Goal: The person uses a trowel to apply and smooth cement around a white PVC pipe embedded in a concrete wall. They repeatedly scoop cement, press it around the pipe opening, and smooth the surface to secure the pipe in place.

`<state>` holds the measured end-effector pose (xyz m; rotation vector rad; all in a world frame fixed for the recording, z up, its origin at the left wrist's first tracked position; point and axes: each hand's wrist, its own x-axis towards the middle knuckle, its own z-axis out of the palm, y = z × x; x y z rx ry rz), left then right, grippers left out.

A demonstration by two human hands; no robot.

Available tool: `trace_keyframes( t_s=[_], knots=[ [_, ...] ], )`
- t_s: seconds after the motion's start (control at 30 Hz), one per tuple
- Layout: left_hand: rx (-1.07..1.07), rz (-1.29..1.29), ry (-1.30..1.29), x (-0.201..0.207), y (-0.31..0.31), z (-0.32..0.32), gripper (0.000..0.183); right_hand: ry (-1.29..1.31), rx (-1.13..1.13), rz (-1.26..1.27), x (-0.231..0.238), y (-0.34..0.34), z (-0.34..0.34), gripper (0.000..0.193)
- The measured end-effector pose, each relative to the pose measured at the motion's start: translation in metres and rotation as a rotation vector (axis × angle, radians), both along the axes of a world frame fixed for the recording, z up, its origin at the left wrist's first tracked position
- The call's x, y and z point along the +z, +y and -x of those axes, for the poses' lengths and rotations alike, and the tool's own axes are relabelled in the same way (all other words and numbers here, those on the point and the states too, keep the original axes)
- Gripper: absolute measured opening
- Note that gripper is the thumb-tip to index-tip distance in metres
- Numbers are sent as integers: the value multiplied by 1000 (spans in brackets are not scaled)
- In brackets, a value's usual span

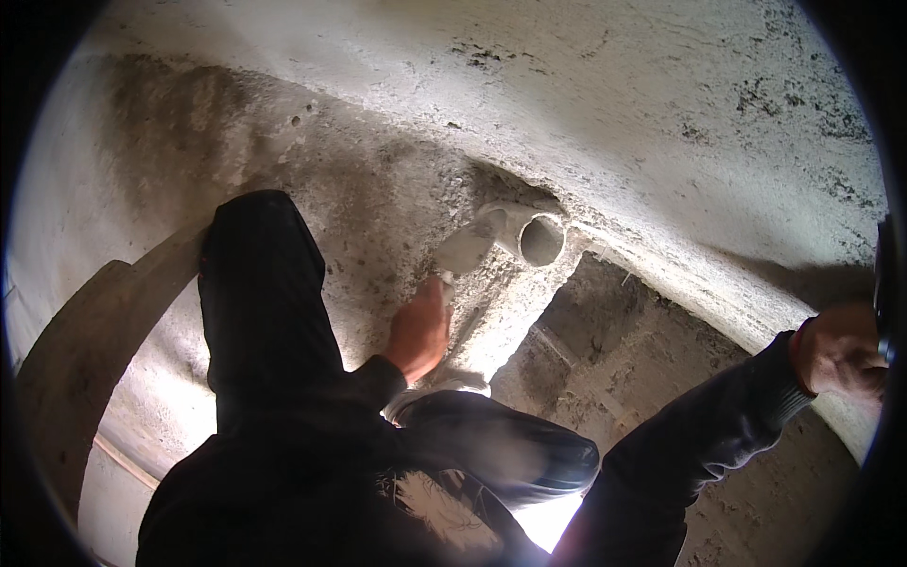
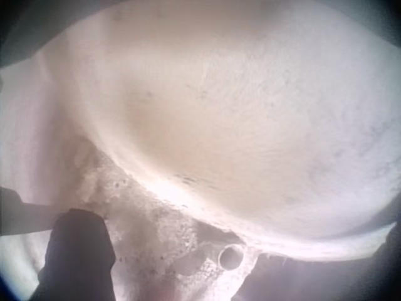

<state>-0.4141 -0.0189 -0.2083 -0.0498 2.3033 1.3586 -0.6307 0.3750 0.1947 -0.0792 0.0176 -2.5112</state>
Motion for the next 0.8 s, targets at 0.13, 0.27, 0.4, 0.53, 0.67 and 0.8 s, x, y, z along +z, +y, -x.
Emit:
trace_keyframes(
  t_s=[0.13,0.27,0.4,0.53,0.67,0.8],
  knots=[
    [72,23,-157,-8,39,-6,43,-8,10,-4,-3,-2,2,20],
    [79,76,-112,-1,51,-14,43,-12,10,-7,-2,-1,1,20],
    [-12,-149,114,30,37,-1,31,-9,-3,-10,0,2,0,20],
    [228,-101,-2,11,35,-21,39,-7,4,-1,-3,0,1,20],
    [127,-76,-102,-8,36,-12,33,-7,8,3,-6,-1,3,20],
    [14,-142,29,19,36,-2,34,-14,1,-6,-3,1,0,20]
  ],
)
